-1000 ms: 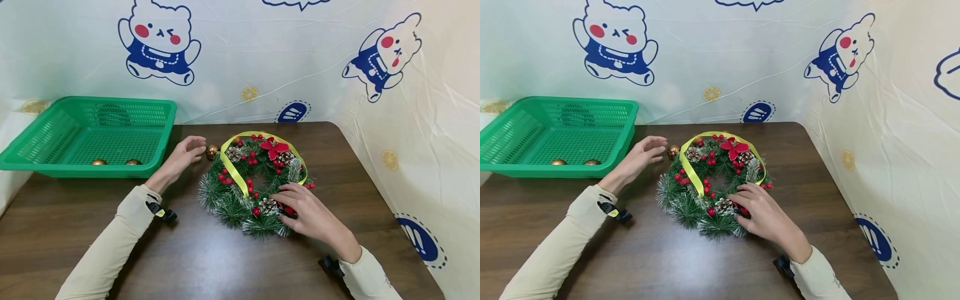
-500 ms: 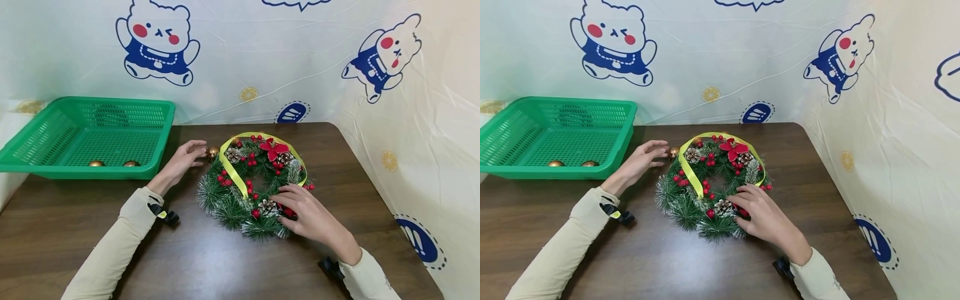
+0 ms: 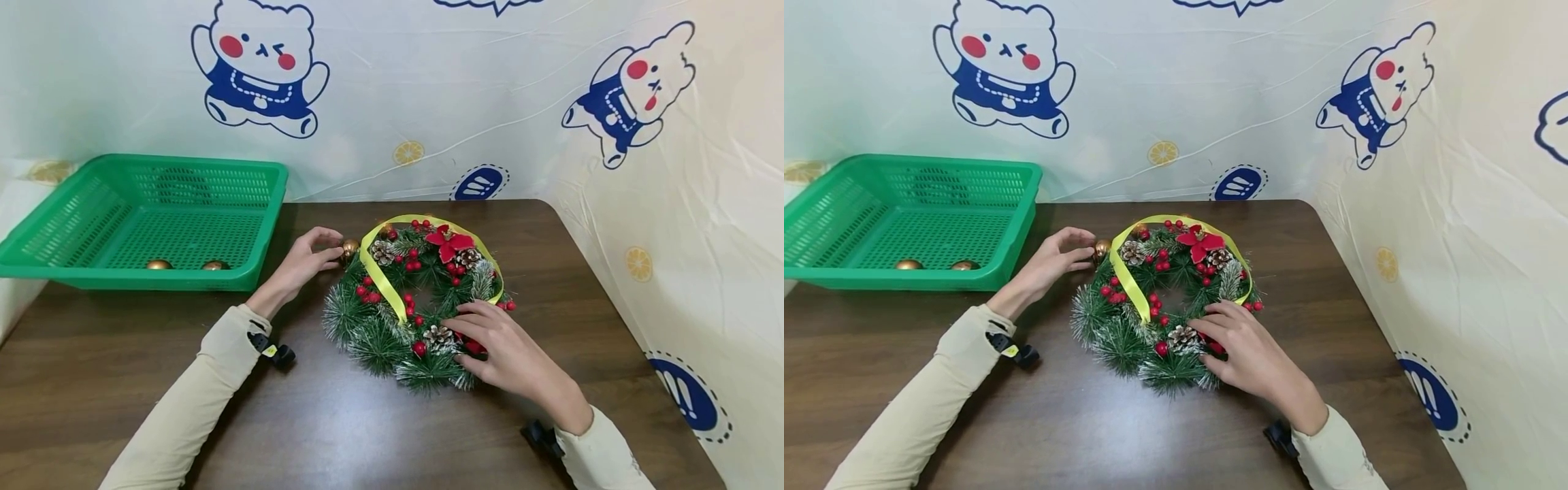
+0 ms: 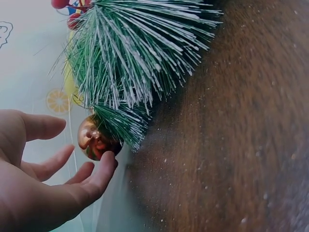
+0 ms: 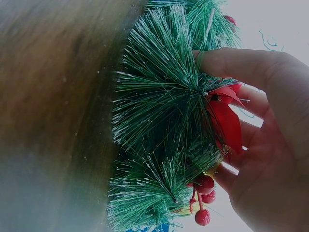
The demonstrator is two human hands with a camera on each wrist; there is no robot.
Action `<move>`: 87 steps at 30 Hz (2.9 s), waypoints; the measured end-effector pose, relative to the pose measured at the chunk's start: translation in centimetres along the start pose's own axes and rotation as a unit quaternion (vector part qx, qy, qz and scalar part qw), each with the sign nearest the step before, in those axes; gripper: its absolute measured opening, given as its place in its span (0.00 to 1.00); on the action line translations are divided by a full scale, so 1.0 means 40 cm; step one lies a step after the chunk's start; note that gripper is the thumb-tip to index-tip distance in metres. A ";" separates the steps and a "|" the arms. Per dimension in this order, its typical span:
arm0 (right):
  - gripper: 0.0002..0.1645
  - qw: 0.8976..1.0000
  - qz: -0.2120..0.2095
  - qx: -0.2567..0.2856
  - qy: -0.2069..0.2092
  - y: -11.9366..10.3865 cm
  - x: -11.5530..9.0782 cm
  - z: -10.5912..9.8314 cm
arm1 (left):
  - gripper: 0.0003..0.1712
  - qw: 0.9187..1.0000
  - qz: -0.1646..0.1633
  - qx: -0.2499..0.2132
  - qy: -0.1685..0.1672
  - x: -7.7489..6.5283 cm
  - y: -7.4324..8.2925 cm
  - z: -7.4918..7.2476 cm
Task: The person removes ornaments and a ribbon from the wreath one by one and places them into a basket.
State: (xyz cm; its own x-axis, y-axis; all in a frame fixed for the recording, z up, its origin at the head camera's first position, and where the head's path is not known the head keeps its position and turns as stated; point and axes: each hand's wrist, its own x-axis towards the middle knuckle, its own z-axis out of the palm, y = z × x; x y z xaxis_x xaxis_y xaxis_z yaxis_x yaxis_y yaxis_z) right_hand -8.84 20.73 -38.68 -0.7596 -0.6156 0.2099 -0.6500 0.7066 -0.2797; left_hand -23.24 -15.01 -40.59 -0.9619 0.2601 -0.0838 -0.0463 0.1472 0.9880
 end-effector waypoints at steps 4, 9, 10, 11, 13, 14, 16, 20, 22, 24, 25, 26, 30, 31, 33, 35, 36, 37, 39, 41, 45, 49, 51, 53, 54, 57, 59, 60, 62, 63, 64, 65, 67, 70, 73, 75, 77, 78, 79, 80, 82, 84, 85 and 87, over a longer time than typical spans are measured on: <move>0.29 1.000 0.004 0.000 -0.002 -0.001 -0.001 -0.001 | 0.27 1.000 0.004 0.012 0.004 0.002 -0.003 0.001; 0.29 1.000 0.005 -0.001 -0.001 -0.001 -0.001 -0.001 | 0.27 1.000 0.007 0.031 0.002 0.005 -0.005 0.002; 0.29 1.000 0.005 -0.001 0.000 -0.001 -0.001 -0.001 | 0.27 0.999 0.008 0.033 0.002 0.005 -0.005 0.003; 0.29 1.000 0.006 0.000 0.000 -0.001 -0.001 -0.001 | 0.27 0.999 0.008 0.034 0.003 0.005 -0.005 0.003; 0.29 1.000 0.006 0.000 0.000 -0.001 -0.001 0.000 | 0.27 0.999 0.007 0.034 0.006 0.006 -0.007 0.005; 0.29 1.000 0.007 0.001 -0.001 -0.001 -0.001 0.000 | 0.27 0.999 0.006 0.032 0.007 0.007 -0.008 0.006; 0.29 1.000 0.008 0.002 -0.001 -0.001 -0.001 0.000 | 0.28 1.000 0.004 0.027 0.009 0.008 -0.010 0.007; 0.29 1.000 0.008 0.003 -0.001 -0.001 -0.001 -0.001 | 0.28 1.000 0.003 0.019 0.006 0.009 -0.011 0.008; 0.29 1.000 0.008 0.004 -0.001 -0.002 -0.001 -0.001 | 0.28 1.000 0.005 0.025 0.004 0.008 -0.009 0.008; 0.29 1.000 0.009 0.005 -0.001 -0.002 0.000 -0.001 | 0.27 0.999 0.007 0.031 0.004 0.006 -0.005 0.005; 0.29 1.000 0.009 0.005 -0.001 -0.002 0.000 -0.001 | 0.26 0.999 0.008 0.033 0.004 0.005 -0.002 0.003; 0.30 1.000 0.010 0.006 -0.001 -0.002 0.000 -0.001 | 0.26 0.999 0.009 0.035 0.004 0.004 0.000 0.001; 0.29 1.000 0.008 0.005 0.000 -0.002 0.000 -0.001 | 0.26 0.999 0.010 0.044 0.003 0.003 0.006 -0.008; 0.29 1.000 0.008 0.005 0.001 -0.002 0.000 -0.001 | 0.26 0.999 0.009 0.047 0.002 0.003 0.008 -0.010; 0.29 1.000 0.005 0.004 0.003 -0.002 -0.001 -0.001 | 0.26 0.999 0.008 0.051 0.000 0.003 0.009 -0.014; 0.30 1.000 0.004 0.004 0.004 -0.002 -0.001 -0.002 | 0.26 0.999 0.009 0.053 -0.001 0.003 0.011 -0.016; 0.30 1.000 0.003 0.003 0.004 -0.002 -0.001 -0.002 | 0.26 0.999 0.008 0.053 -0.001 0.002 0.012 -0.017; 0.30 1.000 0.003 0.003 0.004 -0.002 -0.001 -0.003 | 0.26 0.999 0.008 0.054 -0.001 0.002 0.013 -0.018; 0.30 1.000 0.002 0.002 0.002 -0.002 -0.001 -0.003 | 0.26 0.998 0.009 0.055 0.000 0.002 0.014 -0.019; 0.30 1.000 0.003 0.003 0.003 -0.001 -0.001 -0.003 | 0.26 0.998 0.007 0.057 0.000 0.002 0.015 -0.021; 0.29 1.000 0.003 0.004 0.003 -0.001 -0.001 -0.002 | 0.26 0.998 0.008 0.060 -0.003 0.003 0.018 -0.025; 0.29 1.000 0.004 0.006 0.004 0.001 -0.001 -0.001 | 0.26 0.998 0.014 0.058 -0.003 0.002 0.023 -0.029; 0.29 1.000 0.005 0.007 0.005 0.001 -0.001 -0.001 | 0.27 0.998 0.015 0.057 -0.003 0.002 0.024 -0.031; 0.29 1.000 0.004 0.008 0.005 0.002 -0.001 -0.001 | 0.27 0.998 0.015 0.056 -0.002 0.002 0.024 -0.034; 0.29 1.000 0.004 0.009 0.006 0.002 -0.002 -0.001 | 0.27 0.998 0.016 0.055 -0.002 0.003 0.024 -0.035; 0.29 1.000 0.004 0.009 0.006 0.003 -0.002 0.000 | 0.28 0.998 0.020 0.052 0.001 0.002 0.025 -0.038; 0.29 1.000 0.004 0.008 0.006 0.003 -0.001 0.000 | 0.28 0.998 0.025 0.049 0.005 -0.001 0.028 -0.039; 0.29 1.000 0.004 0.008 0.006 0.003 -0.001 0.000 | 0.28 0.998 0.028 0.050 0.008 -0.002 0.030 -0.039; 0.29 1.000 0.004 0.007 0.005 0.003 -0.001 0.000 | 0.28 0.998 0.034 0.051 0.015 -0.007 0.034 -0.040; 0.29 1.000 0.004 0.007 0.005 0.003 -0.001 0.000 | 0.28 0.998 0.036 0.052 0.017 -0.009 0.036 -0.040; 0.29 1.000 0.004 0.007 0.005 0.003 -0.001 0.000 | 0.28 0.998 0.038 0.053 0.019 -0.011 0.038 -0.040; 0.29 1.000 0.004 0.006 0.005 0.003 0.000 0.000 | 0.28 0.997 0.040 0.055 0.021 -0.012 0.040 -0.041; 0.29 1.000 0.004 0.005 0.005 0.002 0.000 0.001 | 0.28 0.997 0.044 0.056 0.023 -0.015 0.043 -0.041; 0.30 1.000 0.003 0.004 0.003 0.002 0.000 0.002 | 0.28 0.997 0.048 0.059 0.025 -0.017 0.046 -0.042; 0.30 1.000 0.004 0.003 0.002 0.003 0.000 0.002 | 0.27 0.996 0.054 0.061 0.027 -0.018 0.047 -0.041; 0.30 1.000 0.004 0.004 0.002 0.003 0.000 0.003 | 0.27 0.996 0.060 0.062 0.030 -0.019 0.049 -0.039; 0.30 1.000 0.005 0.004 0.002 0.004 0.001 0.004 | 0.26 0.995 0.064 0.062 0.034 -0.020 0.053 -0.036; 0.30 1.000 0.005 0.004 0.002 0.004 0.001 0.004 | 0.26 0.995 0.066 0.061 0.036 -0.021 0.055 -0.034; 0.30 1.000 0.006 0.004 0.002 0.004 0.001 0.004 | 0.25 0.995 0.068 0.060 0.039 -0.022 0.058 -0.032; 0.30 1.000 0.006 0.004 0.002 0.004 0.001 0.004 | 0.25 0.995 0.070 0.059 0.040 -0.022 0.062 -0.031; 0.30 1.000 0.006 0.004 0.003 0.004 0.001 0.004 | 0.25 0.995 0.073 0.053 0.043 -0.024 0.068 -0.027; 0.30 1.000 0.005 0.004 0.004 0.004 0.001 0.004 | 0.25 0.995 0.076 0.049 0.044 -0.025 0.074 -0.026; 0.29 1.000 0.004 0.004 0.005 0.004 0.001 0.004 | 0.25 0.995 0.077 0.048 0.044 -0.026 0.076 -0.025; 0.29 1.000 0.002 0.003 0.006 0.004 0.001 0.004 | 0.25 0.995 0.079 0.045 0.043 -0.027 0.081 -0.024</move>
State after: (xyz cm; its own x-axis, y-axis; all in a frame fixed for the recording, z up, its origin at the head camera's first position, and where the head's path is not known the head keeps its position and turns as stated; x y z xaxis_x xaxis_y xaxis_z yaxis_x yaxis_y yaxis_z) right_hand -8.98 20.77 -38.84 -0.7626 -0.6086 0.2193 -0.6466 0.7071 -0.2863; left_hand -22.60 -15.74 -37.15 -0.9750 0.2047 0.0867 0.1279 0.1972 0.9720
